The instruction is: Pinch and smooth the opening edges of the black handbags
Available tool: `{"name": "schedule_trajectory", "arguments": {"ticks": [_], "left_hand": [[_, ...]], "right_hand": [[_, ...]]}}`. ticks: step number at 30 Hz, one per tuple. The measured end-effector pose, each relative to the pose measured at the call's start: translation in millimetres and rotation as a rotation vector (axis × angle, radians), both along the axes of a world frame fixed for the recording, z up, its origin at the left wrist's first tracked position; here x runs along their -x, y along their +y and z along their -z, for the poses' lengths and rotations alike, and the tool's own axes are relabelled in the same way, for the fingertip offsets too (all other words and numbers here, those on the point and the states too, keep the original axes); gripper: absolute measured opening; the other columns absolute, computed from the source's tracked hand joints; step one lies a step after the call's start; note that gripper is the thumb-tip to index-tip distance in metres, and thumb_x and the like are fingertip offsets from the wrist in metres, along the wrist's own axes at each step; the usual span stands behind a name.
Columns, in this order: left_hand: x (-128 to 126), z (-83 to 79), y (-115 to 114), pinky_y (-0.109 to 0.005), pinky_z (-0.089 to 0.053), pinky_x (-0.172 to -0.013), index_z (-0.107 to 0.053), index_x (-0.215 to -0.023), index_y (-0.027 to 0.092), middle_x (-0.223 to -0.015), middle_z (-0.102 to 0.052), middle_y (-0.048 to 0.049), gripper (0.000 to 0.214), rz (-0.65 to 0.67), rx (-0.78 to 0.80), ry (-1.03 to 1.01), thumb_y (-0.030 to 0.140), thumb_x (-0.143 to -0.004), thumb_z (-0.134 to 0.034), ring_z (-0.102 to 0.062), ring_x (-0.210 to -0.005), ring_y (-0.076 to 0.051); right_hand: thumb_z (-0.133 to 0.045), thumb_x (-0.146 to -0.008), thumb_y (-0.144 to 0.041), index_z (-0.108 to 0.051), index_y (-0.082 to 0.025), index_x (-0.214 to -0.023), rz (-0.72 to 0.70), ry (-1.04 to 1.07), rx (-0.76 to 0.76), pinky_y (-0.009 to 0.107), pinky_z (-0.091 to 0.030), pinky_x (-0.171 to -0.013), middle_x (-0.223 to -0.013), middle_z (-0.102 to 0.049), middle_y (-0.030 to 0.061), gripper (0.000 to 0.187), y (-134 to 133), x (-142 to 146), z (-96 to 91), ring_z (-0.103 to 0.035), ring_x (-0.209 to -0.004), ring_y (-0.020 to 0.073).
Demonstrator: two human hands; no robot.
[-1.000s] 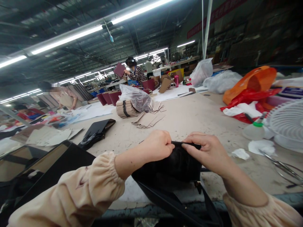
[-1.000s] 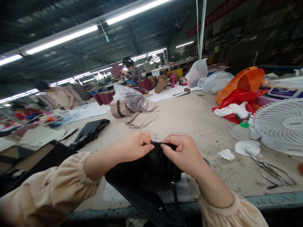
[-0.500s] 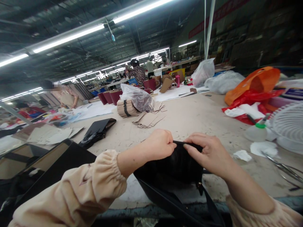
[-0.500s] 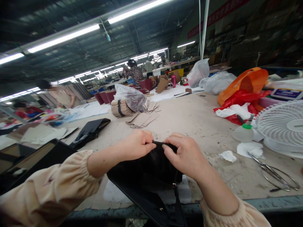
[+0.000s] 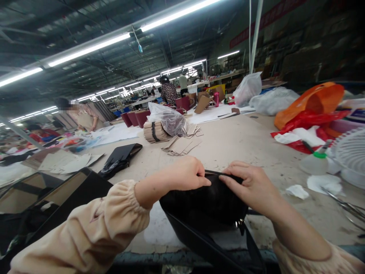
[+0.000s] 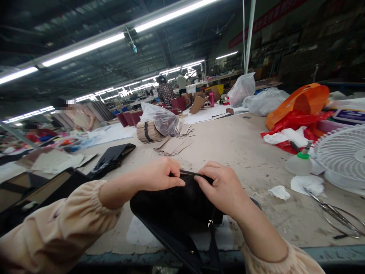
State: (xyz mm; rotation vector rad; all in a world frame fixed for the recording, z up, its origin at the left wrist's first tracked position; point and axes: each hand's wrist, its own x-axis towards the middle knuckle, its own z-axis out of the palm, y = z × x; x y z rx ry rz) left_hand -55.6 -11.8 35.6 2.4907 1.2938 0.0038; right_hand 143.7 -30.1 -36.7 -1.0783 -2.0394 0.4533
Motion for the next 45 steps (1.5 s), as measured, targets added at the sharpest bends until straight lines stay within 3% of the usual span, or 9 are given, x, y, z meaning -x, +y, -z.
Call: {"name": "schedule_trajectory", "arguments": {"ticks": [6,18,28,39,45], "left_hand": [[15.4,2.4,2.1,-0.021,-0.04,-0.063,-0.066,-0.066,0.014,-0.069,-0.064,-0.0006,0.027,-0.032,-0.052,-0.072,0.033,-0.084,-0.057,-0.053,-0.064,-0.01],[5.1,2.4,2.9,-0.023,-0.037,-0.06,-0.064,-0.065,0.015,-0.066,-0.064,-0.0022,0.031,-0.134,-0.131,0.058,0.035,-0.085,-0.054,-0.053,-0.062,-0.012],[8.7,5.5,6.6,-0.024,-0.038,-0.063,-0.065,-0.068,0.016,-0.071,-0.067,-0.0029,0.031,-0.074,-0.17,0.072,0.037,-0.087,-0.051,-0.054,-0.065,-0.013],[3.3,8.5,5.8,-0.027,-0.033,-0.056,-0.067,-0.069,0.016,-0.069,-0.067,-0.0061,0.034,-0.112,-0.222,0.126,0.038,-0.087,-0.048,-0.051,-0.06,-0.015],[2.2,7.2,3.5,-0.027,-0.03,-0.054,-0.067,-0.068,0.016,-0.067,-0.066,-0.0061,0.034,-0.135,-0.216,0.13,0.039,-0.086,-0.049,-0.049,-0.058,-0.015]], "right_hand": [[-0.055,-0.084,-0.025,-0.065,-0.02,-0.07,0.014,0.015,0.007,0.027,-0.041,-0.064,-0.069,-0.06,-0.0003,0.018,2.3,0.0,-0.4,-0.057,-0.069,0.0129],[-0.056,-0.083,-0.026,-0.065,-0.021,-0.069,0.026,0.005,0.013,0.027,-0.041,-0.062,-0.068,-0.06,-0.0001,0.018,3.6,0.4,-1.4,-0.057,-0.067,0.013],[-0.056,-0.084,-0.025,-0.064,-0.02,-0.069,0.031,0.0,0.009,0.027,-0.04,-0.063,-0.068,-0.058,-0.0001,0.017,4.5,0.6,1.4,-0.055,-0.068,0.0131],[-0.054,-0.083,-0.022,-0.063,-0.02,-0.066,0.047,-0.054,-0.027,0.027,-0.04,-0.061,-0.067,-0.059,0.0006,0.019,-0.1,3.6,-5.3,-0.056,-0.066,0.0141],[-0.052,-0.083,-0.025,-0.066,-0.021,-0.073,0.124,-0.186,-0.098,0.03,-0.041,-0.066,-0.072,-0.062,0.0023,0.018,-4.9,7.7,-5.7,-0.057,-0.073,0.0173]]}}
